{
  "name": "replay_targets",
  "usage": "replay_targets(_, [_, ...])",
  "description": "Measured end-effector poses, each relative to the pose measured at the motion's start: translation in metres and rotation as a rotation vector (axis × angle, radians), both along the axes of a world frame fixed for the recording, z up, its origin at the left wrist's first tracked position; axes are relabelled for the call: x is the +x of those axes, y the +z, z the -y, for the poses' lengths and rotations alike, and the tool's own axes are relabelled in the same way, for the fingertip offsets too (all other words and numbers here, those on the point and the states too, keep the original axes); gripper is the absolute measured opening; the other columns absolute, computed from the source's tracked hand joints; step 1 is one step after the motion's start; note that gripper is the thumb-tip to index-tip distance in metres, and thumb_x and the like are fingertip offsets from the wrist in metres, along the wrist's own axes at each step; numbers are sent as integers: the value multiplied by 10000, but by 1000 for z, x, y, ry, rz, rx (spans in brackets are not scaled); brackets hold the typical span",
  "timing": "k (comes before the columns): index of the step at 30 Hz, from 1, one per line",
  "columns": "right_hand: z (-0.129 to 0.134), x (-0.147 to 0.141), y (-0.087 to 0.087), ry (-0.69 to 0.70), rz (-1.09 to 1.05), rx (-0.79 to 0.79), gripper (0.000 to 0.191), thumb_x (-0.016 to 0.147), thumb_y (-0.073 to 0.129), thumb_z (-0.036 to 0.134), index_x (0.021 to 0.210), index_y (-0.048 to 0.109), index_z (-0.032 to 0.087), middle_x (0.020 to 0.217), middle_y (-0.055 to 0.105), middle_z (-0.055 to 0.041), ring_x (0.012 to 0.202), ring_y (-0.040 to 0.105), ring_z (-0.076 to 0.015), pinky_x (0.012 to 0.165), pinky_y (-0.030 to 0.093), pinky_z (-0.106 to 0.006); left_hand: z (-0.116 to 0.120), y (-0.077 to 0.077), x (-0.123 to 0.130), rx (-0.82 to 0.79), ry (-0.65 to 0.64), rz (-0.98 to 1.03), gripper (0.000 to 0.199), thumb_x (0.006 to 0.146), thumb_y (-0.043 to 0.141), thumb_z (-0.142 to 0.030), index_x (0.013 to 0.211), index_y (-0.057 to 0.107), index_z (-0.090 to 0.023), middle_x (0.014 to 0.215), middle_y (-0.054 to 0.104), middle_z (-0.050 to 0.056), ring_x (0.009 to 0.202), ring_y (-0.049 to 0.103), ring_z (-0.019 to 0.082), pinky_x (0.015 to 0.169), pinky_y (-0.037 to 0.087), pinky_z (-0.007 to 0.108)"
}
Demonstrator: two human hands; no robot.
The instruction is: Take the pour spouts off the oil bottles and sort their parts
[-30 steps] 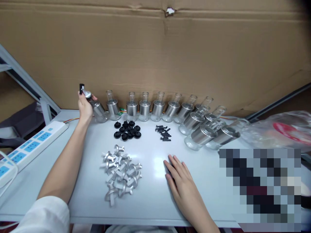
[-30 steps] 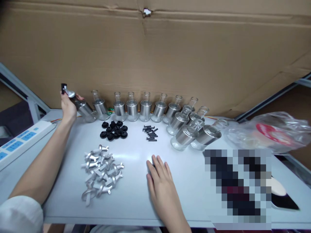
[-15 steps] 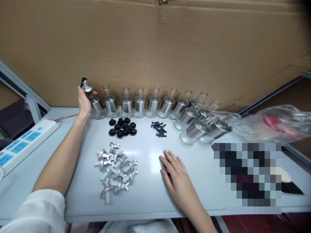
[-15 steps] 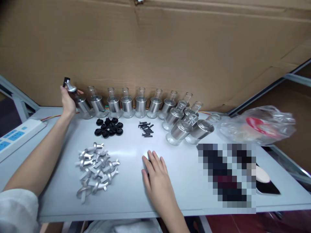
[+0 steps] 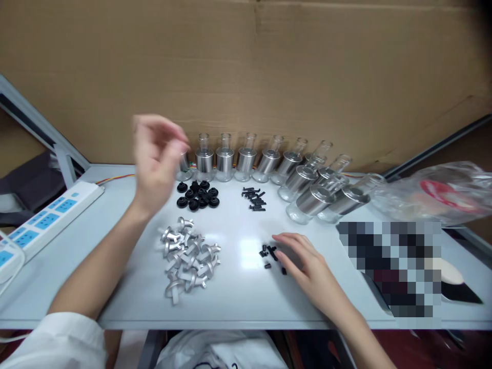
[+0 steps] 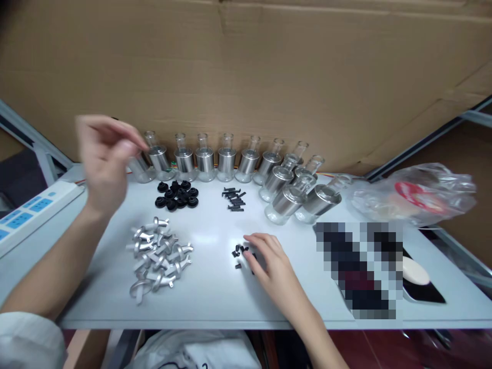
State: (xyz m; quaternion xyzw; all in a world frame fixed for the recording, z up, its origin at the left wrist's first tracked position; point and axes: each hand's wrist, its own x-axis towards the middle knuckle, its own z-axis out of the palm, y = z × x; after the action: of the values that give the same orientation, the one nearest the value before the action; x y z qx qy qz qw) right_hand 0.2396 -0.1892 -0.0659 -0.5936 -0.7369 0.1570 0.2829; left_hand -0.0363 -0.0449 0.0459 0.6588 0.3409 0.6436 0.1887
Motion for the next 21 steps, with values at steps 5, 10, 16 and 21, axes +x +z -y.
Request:
replay_targets(5, [-11, -10, 10, 95, 290, 122, 170, 889, 531, 285, 952, 665, 203, 965, 623, -89, 908, 564, -230, 759, 435, -377, 50, -21, 37, -187, -705, -1080, 84, 875, 524, -235, 949, 560, -217, 1016, 589, 38, 932, 575, 188, 811, 446, 295])
replay_targets(10, [-14, -20, 6, 146, 344, 138, 91, 857, 577, 215, 857, 667, 199, 968, 638, -75, 928, 555, -224, 766, 400, -368, 18, -36, 29, -138, -489, -986, 206, 866, 527, -257, 1061, 511, -195, 1157, 530, 89, 1121, 498, 234, 972, 405, 376])
replay_targets(16, [-18, -20, 0, 191, 281, 167, 99, 859, 570, 168, 817, 655, 196, 946, 664, -53, 915, 571, -209, 741, 415, -346, -65, -38, -11, 83, 211, -511, 531, 723, 587, -79, 1216, 412, -174, 1243, 420, 140, 1246, 393, 295, 1085, 314, 477])
replay_targets(21, [-17, -21, 6, 202, 119, 281, 75, 885, 535, 180, 874, 609, 186, 904, 679, -56, 873, 621, -182, 765, 461, -340, -112, -54, -28, 13, 246, -384, 610, 684, 501, 20, 1257, 409, -167, 1359, 352, 169, 1333, 338, 333, 1140, 219, 525])
